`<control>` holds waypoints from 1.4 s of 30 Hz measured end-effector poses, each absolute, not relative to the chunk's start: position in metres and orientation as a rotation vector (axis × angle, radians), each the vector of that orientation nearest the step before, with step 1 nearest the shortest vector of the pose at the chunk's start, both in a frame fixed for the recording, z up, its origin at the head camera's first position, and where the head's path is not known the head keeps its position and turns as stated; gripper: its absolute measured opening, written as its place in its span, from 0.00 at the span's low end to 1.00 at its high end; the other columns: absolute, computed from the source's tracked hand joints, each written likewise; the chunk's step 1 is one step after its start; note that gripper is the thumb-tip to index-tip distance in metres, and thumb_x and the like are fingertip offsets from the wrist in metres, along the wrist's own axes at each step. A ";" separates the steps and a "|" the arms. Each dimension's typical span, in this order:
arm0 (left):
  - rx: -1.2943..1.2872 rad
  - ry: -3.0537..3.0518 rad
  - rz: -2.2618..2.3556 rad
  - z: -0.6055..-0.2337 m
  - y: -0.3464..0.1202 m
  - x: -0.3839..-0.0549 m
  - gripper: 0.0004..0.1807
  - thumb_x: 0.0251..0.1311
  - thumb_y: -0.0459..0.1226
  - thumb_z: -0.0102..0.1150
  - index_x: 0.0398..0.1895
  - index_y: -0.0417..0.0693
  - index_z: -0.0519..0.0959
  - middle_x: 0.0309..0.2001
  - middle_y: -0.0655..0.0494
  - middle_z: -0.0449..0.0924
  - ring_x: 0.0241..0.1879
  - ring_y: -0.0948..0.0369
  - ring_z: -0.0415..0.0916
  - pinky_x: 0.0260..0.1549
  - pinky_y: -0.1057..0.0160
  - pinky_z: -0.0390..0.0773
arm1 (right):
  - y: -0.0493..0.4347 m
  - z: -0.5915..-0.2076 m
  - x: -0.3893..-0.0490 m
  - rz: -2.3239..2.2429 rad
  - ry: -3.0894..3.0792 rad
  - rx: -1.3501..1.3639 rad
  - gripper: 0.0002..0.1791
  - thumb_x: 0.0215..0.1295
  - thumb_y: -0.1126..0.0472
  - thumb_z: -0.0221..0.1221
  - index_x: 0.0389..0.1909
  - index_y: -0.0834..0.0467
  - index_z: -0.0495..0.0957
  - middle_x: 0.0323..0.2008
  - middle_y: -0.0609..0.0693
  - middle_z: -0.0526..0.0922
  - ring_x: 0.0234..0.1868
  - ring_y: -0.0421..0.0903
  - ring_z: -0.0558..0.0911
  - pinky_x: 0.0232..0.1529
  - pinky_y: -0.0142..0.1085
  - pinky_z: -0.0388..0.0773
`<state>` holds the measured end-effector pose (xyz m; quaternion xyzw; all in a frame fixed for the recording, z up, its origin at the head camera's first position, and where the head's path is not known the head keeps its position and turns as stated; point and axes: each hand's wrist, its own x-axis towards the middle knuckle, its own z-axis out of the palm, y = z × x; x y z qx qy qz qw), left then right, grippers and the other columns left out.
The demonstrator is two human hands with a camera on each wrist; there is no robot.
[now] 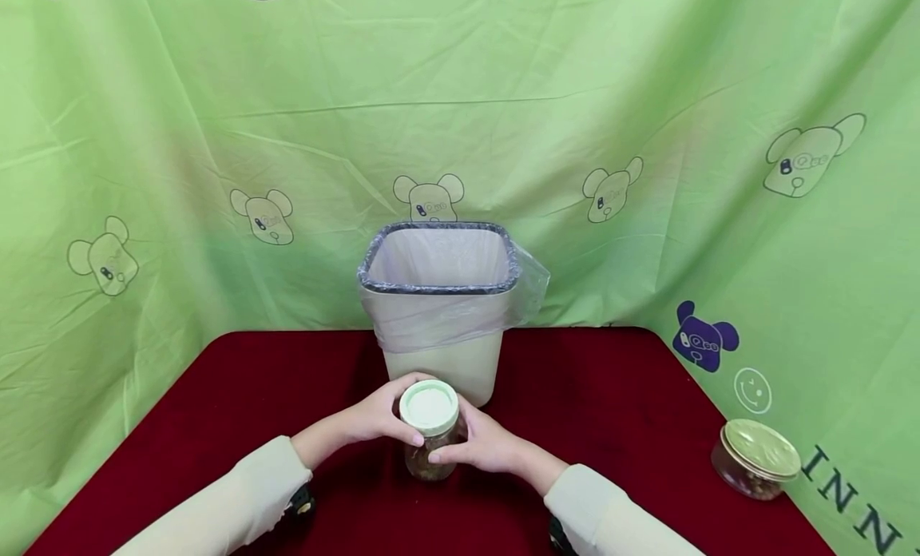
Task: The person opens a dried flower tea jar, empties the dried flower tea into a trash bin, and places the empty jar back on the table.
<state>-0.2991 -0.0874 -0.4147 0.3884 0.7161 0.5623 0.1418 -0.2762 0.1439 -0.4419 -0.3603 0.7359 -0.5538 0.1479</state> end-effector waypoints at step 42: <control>0.532 2.752 1.846 -0.432 -0.050 -0.246 0.47 0.35 0.55 0.79 0.58 0.47 0.67 0.52 0.57 0.70 0.52 0.59 0.70 0.52 0.52 0.69 | 0.144 -0.441 -0.276 -1.582 2.119 -1.032 0.42 0.59 0.64 0.66 0.71 0.53 0.55 0.65 0.50 0.67 0.64 0.47 0.69 0.59 0.38 0.69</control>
